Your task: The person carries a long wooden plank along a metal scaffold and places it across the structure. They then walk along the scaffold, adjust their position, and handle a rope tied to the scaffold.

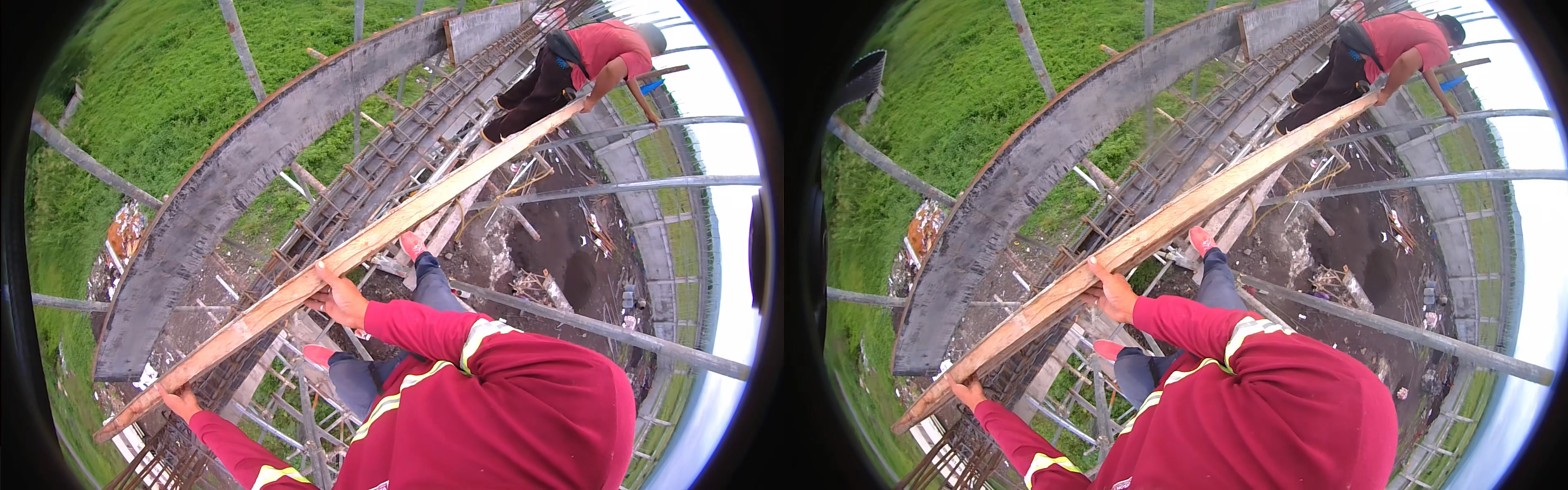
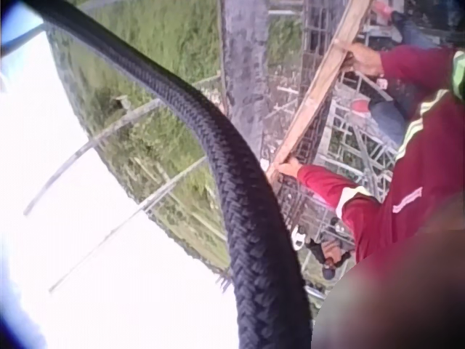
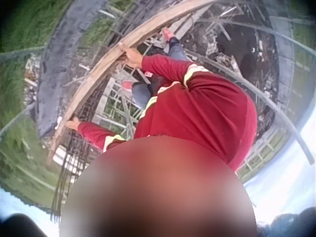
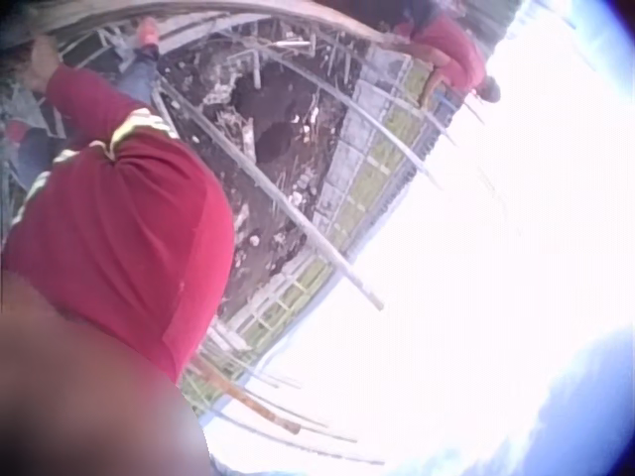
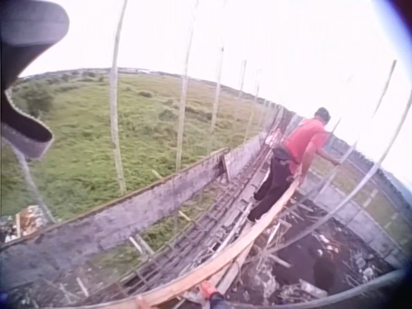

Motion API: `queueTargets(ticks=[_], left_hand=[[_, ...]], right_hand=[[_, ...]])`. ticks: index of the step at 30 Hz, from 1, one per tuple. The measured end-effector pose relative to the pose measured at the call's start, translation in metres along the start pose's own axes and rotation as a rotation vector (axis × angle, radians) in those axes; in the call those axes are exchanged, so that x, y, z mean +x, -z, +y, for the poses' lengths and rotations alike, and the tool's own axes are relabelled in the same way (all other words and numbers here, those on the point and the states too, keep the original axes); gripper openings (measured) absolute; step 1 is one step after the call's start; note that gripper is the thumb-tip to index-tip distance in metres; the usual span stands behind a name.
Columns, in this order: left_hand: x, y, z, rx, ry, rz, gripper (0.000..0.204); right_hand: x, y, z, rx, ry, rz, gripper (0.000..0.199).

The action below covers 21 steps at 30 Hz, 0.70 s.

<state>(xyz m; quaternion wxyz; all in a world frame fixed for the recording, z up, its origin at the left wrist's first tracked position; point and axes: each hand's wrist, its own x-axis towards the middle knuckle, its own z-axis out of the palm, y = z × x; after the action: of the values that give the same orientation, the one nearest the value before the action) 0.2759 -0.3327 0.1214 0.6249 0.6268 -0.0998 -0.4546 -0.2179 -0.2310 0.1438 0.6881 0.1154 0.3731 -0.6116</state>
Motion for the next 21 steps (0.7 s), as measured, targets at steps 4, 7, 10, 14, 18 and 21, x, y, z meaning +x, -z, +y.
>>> queueTargets(ticks=[4,7,10,14,18,21], left_hand=[[-0.004,-0.008,-0.003,-0.075,0.038,0.111,0.057],[-0.014,-0.011,-0.001,-0.033,0.026,0.062,0.057],[-0.016,-0.016,0.0,-0.084,0.028,0.046,0.061],[-0.009,-0.017,-0.001,-0.069,0.007,0.062,0.064],[-0.005,-0.012,-0.007,-0.026,-0.014,0.019,0.065],[-0.013,-0.018,-0.015,0.004,-0.006,-0.035,0.064]], right_hand=[[0.001,0.002,-0.002,-0.006,-0.016,-0.011,0.05],[0.002,0.003,-0.003,-0.017,-0.037,-0.018,0.055],[0.005,0.001,-0.003,-0.001,-0.032,-0.008,0.056],[0.01,-0.003,-0.003,0.003,-0.002,0.003,0.057],[0.011,0.0,-0.01,0.019,-0.004,-0.001,0.057],[0.011,0.007,-0.027,-0.009,0.031,0.015,0.06]])
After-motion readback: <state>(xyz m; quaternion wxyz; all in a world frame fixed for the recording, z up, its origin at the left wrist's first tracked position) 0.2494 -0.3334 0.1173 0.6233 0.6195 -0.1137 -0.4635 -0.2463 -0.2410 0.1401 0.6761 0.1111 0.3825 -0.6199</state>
